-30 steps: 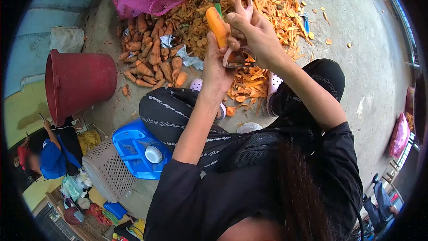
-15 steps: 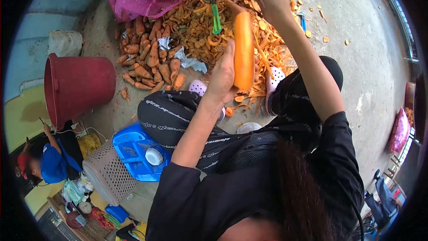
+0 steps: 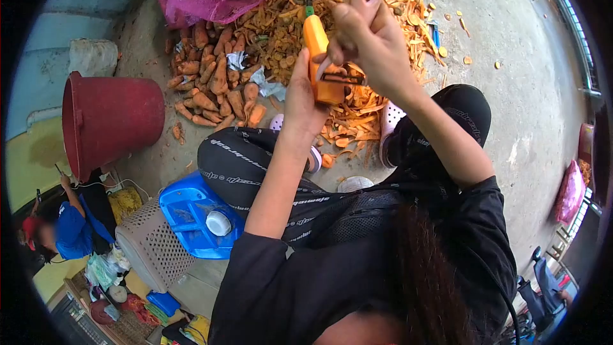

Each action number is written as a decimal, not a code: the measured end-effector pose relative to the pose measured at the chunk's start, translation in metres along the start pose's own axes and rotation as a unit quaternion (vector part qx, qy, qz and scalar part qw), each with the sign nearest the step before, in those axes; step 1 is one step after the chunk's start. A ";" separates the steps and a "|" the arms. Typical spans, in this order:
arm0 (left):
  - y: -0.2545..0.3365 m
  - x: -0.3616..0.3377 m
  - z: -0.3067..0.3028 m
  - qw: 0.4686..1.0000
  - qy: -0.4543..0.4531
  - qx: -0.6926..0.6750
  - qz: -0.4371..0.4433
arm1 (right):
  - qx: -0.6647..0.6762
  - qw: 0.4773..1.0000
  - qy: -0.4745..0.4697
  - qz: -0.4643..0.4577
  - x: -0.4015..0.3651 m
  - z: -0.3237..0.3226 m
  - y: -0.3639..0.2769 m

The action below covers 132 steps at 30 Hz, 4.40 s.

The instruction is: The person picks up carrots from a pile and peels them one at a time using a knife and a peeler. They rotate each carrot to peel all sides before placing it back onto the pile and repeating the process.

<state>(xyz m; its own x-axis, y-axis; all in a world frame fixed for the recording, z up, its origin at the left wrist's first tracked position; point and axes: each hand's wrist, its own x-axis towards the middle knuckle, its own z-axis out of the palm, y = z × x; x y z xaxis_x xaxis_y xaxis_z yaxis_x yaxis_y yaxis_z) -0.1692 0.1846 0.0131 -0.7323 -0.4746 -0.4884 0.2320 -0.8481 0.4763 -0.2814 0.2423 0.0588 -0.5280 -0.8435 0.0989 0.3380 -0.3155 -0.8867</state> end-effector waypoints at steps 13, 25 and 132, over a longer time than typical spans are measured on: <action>-0.015 -0.011 0.004 0.992 -0.005 0.106 0.073 | -0.070 0.994 0.034 -0.076 0.025 -0.015 0.011; -0.001 -0.011 0.000 0.984 -0.020 0.177 0.025 | -0.314 0.904 0.185 -0.224 0.070 -0.038 0.013; -0.030 -0.011 -0.004 0.994 -0.060 0.087 0.009 | -0.036 0.997 0.066 -0.025 0.065 -0.034 0.039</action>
<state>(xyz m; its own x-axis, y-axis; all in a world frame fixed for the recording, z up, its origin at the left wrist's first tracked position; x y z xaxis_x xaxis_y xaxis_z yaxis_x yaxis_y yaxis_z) -0.1657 0.2143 0.0014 -0.8030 -0.4483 -0.3927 0.1390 -0.7817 0.6080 -0.3291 0.1905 0.0151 -0.6430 -0.7608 0.0880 0.2534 -0.3197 -0.9130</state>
